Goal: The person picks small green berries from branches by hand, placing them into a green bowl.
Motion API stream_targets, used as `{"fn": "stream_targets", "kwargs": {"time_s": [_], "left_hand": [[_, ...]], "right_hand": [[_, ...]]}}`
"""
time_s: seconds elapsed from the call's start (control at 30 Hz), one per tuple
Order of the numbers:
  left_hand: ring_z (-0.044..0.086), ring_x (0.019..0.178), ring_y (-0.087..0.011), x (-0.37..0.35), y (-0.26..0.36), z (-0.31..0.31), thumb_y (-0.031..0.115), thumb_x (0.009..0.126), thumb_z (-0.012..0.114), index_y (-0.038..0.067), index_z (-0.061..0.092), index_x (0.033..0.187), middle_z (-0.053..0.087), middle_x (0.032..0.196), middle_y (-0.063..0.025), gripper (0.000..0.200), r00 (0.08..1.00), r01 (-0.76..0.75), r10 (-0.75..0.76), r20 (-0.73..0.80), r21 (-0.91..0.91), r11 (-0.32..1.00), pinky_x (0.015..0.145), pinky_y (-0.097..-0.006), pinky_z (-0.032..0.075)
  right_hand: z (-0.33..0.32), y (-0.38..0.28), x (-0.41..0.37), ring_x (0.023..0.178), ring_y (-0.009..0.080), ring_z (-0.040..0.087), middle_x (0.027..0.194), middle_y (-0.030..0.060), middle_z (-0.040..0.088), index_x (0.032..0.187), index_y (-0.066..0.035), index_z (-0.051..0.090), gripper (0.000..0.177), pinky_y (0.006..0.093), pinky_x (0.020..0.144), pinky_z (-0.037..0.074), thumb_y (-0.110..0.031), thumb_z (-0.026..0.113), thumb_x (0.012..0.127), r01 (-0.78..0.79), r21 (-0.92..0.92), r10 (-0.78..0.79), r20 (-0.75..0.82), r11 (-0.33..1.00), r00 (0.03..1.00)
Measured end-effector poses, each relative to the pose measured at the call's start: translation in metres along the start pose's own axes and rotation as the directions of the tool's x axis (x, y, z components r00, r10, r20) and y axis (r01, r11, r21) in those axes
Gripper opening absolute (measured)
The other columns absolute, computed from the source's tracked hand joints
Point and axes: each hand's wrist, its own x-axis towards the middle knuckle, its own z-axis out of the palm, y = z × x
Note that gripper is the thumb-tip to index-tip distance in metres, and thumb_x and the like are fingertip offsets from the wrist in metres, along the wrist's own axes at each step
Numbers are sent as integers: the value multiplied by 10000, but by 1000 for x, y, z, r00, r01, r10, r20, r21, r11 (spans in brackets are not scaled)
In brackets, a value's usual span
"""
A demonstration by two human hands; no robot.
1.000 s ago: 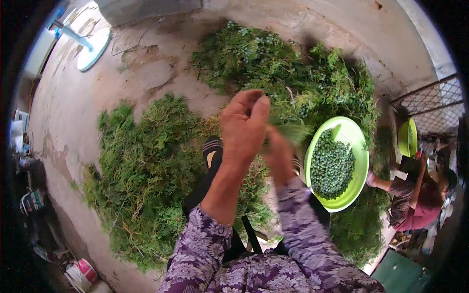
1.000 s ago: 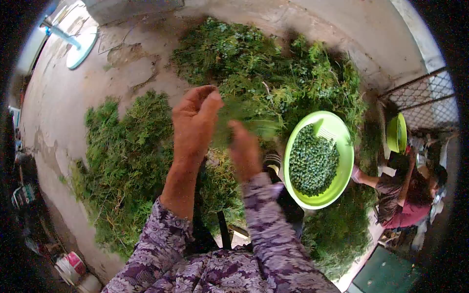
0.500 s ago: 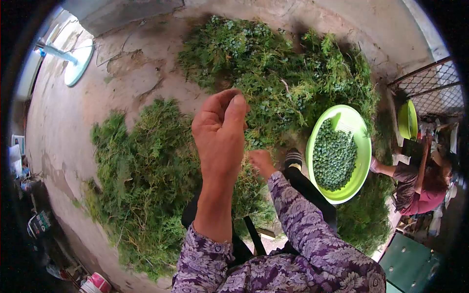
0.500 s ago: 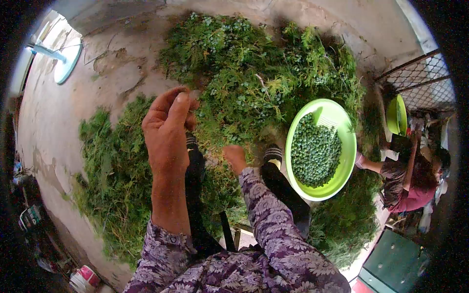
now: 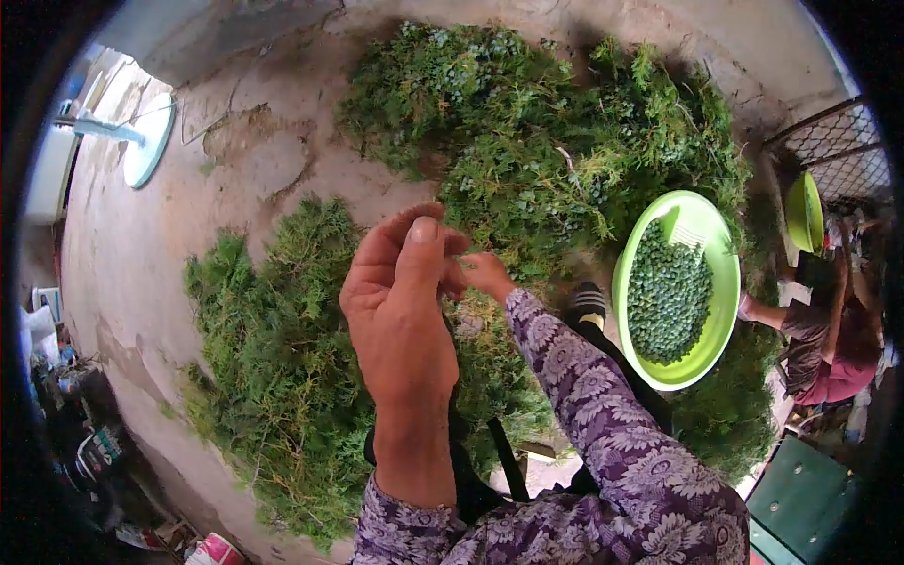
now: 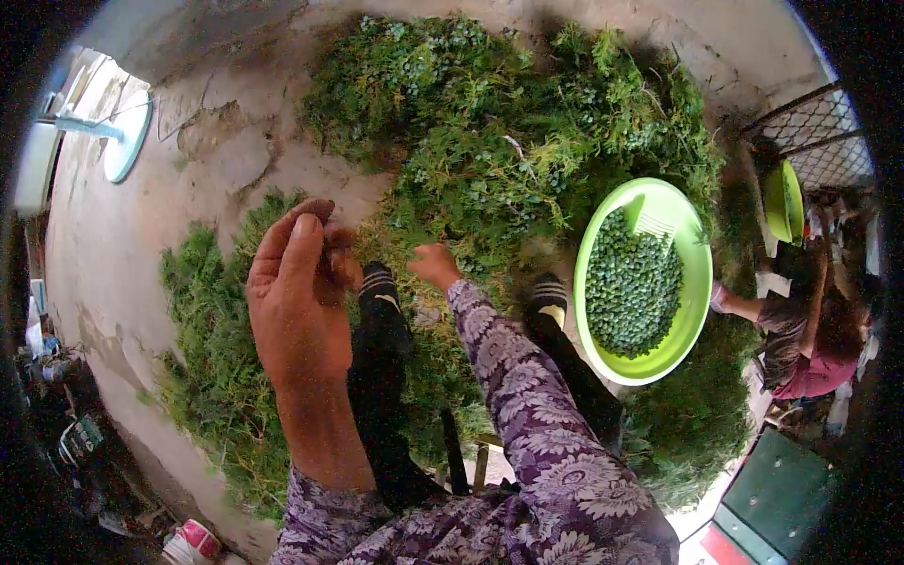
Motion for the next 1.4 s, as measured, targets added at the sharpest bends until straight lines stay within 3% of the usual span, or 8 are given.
{"fn": "stream_targets", "kwargs": {"time_s": [0.2,0.33,0.4,0.57,0.73,1.03,1.3,1.4], "left_hand": [[523,602,-91,0,4,-5,107,832,536,-12,565,938,597,755,-73,162,999,31,-31,-26,-11,999,498,-203,404],[489,565,-65,1,5,-5,121,827,550,-9,571,932,600,735,-64,169,999,30,-32,-31,-68,997,511,-187,376],[488,564,-64,1,6,-8,123,827,550,-7,571,932,598,732,-61,169,999,24,-26,-38,-54,998,512,-189,378],[493,601,-63,2,3,-9,131,826,554,-2,577,921,597,763,-53,165,999,29,-31,-35,-48,998,545,-193,385],[491,869,-103,4,-11,-2,135,816,566,-18,502,1040,541,988,-80,279,997,19,-24,-79,-57,998,748,-237,396],[506,696,-107,-14,-30,28,174,797,593,5,512,936,556,825,-37,233,987,160,-160,0,-5,987,608,-253,421],[439,490,-55,-19,-30,34,128,827,512,32,548,817,550,622,-10,104,975,137,-154,161,113,984,453,-203,354],[441,498,-51,-23,-31,42,124,826,508,31,550,814,558,638,-13,102,955,178,-222,198,218,960,455,-200,355]], "right_hand": [[61,28,42,835,263,563,923,162,591,1072,11,544,426,334,688,468,-220,606,720,-420,742,423,203,523,883],[38,19,34,692,189,535,772,98,575,1039,21,547,321,255,563,431,-127,571,755,-431,808,362,293,402,885],[11,-7,1,611,126,488,702,44,531,994,30,552,239,227,510,385,-97,537,793,-195,981,217,191,-4,957],[-52,-55,-51,614,118,510,722,40,551,953,46,569,260,230,549,409,-173,558,814,23,997,265,-40,68,963],[-139,-119,-91,685,184,560,773,75,585,869,13,600,176,245,602,427,-138,577,782,188,471,24,-407,862,913],[-170,-188,-221,887,345,507,977,150,534,864,-21,586,217,373,743,425,-48,633,654,511,-426,-655,-336,747,677],[-198,-145,-224,759,149,561,922,80,597,875,-12,593,126,260,673,442,-80,571,771,386,319,-275,-340,866,899],[-220,-129,-216,739,117,549,897,59,593,884,-12,586,121,244,667,450,-99,529,822,282,792,95,-390,541,916]]}}
